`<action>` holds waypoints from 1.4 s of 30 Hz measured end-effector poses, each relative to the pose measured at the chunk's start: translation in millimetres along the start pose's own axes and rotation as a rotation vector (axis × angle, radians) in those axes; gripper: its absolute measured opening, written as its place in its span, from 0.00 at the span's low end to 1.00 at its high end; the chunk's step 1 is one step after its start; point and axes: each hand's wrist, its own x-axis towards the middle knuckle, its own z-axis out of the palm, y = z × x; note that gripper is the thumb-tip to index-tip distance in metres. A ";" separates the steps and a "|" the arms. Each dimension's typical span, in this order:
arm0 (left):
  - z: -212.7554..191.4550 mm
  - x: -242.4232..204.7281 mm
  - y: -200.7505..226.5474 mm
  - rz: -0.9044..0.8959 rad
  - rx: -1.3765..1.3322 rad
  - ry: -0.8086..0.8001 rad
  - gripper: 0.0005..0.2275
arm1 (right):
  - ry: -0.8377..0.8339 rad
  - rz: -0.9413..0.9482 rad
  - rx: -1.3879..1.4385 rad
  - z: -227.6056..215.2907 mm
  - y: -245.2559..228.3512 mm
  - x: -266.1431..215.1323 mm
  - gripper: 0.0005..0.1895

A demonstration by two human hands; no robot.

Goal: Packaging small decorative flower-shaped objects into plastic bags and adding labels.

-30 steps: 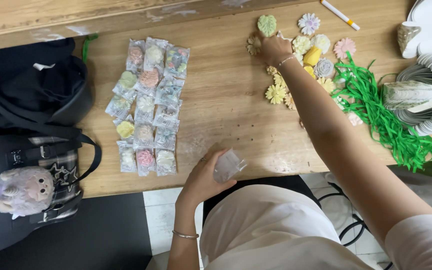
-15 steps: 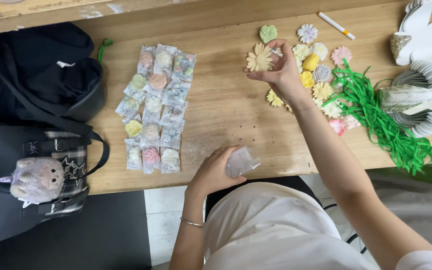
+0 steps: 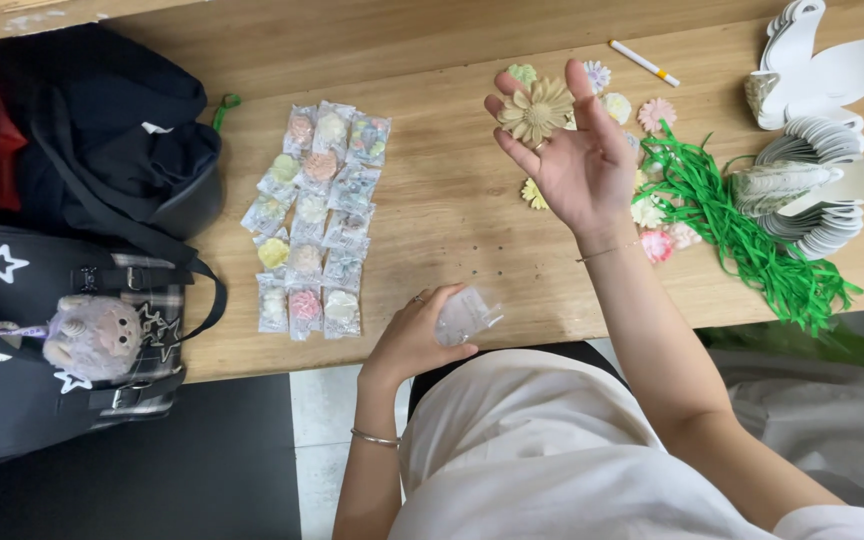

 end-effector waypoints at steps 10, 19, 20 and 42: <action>-2.7 -7.2 6.3 -0.035 0.032 0.020 0.39 | -0.064 -0.010 0.277 -2.7 8.2 -9.5 0.28; 0.2 -4.4 9.1 -0.040 0.046 0.016 0.39 | -0.136 -0.023 0.180 -20.5 8.1 -19.9 0.38; 0.4 -4.4 9.0 -0.034 0.042 0.015 0.38 | -0.151 -0.013 0.183 -21.5 8.7 -20.7 0.39; 3.2 -3.9 5.1 -0.041 0.059 0.031 0.38 | 0.060 0.083 0.241 -36.0 14.9 -33.4 0.42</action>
